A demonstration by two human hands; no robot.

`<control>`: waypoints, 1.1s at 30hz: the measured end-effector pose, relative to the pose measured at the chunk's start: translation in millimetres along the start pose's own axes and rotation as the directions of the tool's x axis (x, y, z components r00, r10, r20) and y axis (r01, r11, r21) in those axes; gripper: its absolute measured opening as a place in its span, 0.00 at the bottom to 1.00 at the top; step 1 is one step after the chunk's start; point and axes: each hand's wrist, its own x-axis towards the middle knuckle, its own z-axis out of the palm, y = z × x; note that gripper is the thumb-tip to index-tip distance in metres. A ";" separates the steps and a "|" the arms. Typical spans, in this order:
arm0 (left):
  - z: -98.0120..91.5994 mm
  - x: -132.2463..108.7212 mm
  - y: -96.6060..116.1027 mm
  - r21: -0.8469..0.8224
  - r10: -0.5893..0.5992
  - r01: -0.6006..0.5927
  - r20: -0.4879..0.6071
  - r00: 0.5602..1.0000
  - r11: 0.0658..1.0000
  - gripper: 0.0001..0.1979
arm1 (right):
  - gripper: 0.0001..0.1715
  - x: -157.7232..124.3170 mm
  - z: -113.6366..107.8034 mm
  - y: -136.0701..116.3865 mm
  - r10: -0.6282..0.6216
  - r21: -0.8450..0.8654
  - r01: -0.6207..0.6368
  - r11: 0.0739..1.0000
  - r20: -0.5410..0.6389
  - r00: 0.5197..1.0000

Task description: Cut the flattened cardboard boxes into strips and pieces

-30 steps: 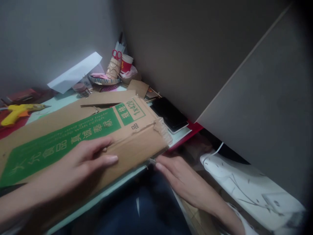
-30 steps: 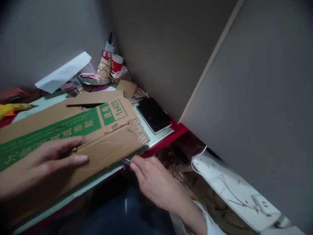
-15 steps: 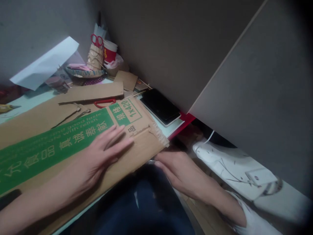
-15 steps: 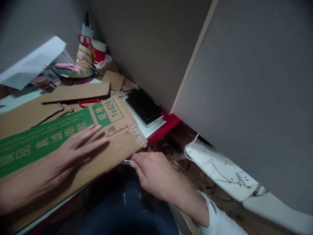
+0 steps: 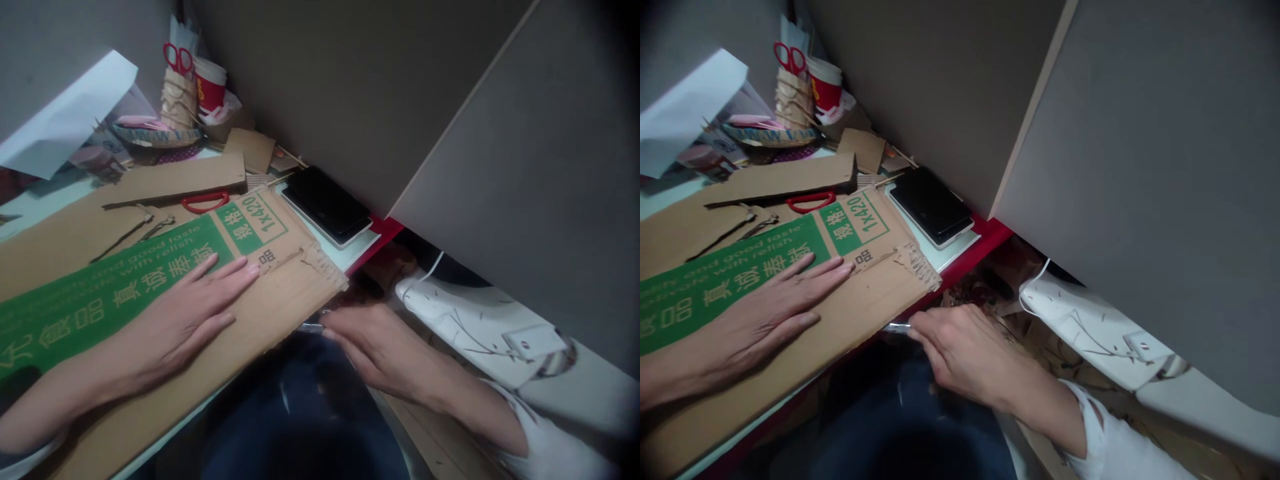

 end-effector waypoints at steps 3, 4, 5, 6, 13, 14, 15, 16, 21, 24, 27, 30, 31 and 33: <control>0.1 -0.3 -0.5 -0.011 0.009 -0.008 0.020 1.000 1.000 0.30 | 0.11 6.3 9.6 -3.2 -0.015 0.026 0.015 1.000 -0.017 1.000; 0.2 -0.3 -1.0 -0.011 0.012 -0.012 0.025 1.000 1.000 0.29 | 0.11 6.7 12.6 -3.9 -0.018 0.032 0.019 0.999 -0.020 1.000; 0.2 -0.3 -1.3 -0.011 0.011 -0.011 0.027 1.000 1.000 0.28 | 0.12 5.9 15.3 -4.5 -0.023 0.032 0.024 0.999 -0.021 1.000; 0.3 -0.1 -1.4 -0.011 0.004 -0.004 0.025 1.000 1.000 0.28 | 0.12 3.7 17.6 -4.8 -0.028 0.027 0.028 0.999 -0.013 1.000; -0.2 3.6 3.6 -0.040 -0.042 0.044 0.035 0.998 0.998 0.27 | 0.18 -26.0 18.3 -8.8 0.013 0.008 -0.013 1.000 -0.045 0.999; -1.0 3.1 3.5 -0.054 -0.043 0.045 0.031 0.999 0.998 0.26 | 0.19 -28.8 18.3 -9.3 0.037 0.023 -0.036 0.999 -0.051 0.998; -2.1 2.0 2.8 -0.077 -0.045 0.047 0.027 0.999 0.996 0.26 | 0.19 -30.9 19.2 -9.6 0.056 0.034 -0.054 0.998 -0.042 0.998; -3.7 0.3 1.6 -0.109 -0.052 0.054 0.023 0.998 0.993 0.26 | 0.19 -32.3 20.9 -9.7 0.065 0.045 -0.063 0.997 -0.032 0.997; -16.5 -5.5 -4.0 -0.281 -0.271 0.266 0.021 0.962 0.922 0.34 | 0.19 -32.7 35.0 -11.1 0.105 0.100 -0.098 0.990 -0.065 0.992; -21.5 2.0 0.6 -0.269 -0.306 0.301 0.023 0.952 0.915 0.35 | 0.18 -32.0 41.3 -12.8 0.140 0.146 -0.122 0.982 -0.118 0.983; -21.5 10.2 4.5 -0.296 -0.286 0.280 0.022 0.958 0.913 0.26 | 0.18 -34.9 49.1 -13.6 0.194 0.168 -0.168 0.971 -0.157 0.968; -17.8 11.0 0.3 -0.345 -0.314 0.304 0.028 0.949 0.888 0.21 | 0.16 -41.0 59.2 -13.6 0.243 0.191 -0.202 0.960 -0.222 0.944; -16.0 9.6 -2.2 -0.358 -0.328 0.317 0.032 0.944 0.878 0.21 | 0.16 -42.8 62.0 -13.9 0.250 0.205 -0.200 0.958 -0.261 0.932; -12.4 6.0 -6.3 -0.402 -0.377 0.360 0.039 0.925 0.842 0.22 | 0.15 -44.9 65.8 -15.6 0.261 0.240 -0.185 0.953 -0.342 0.903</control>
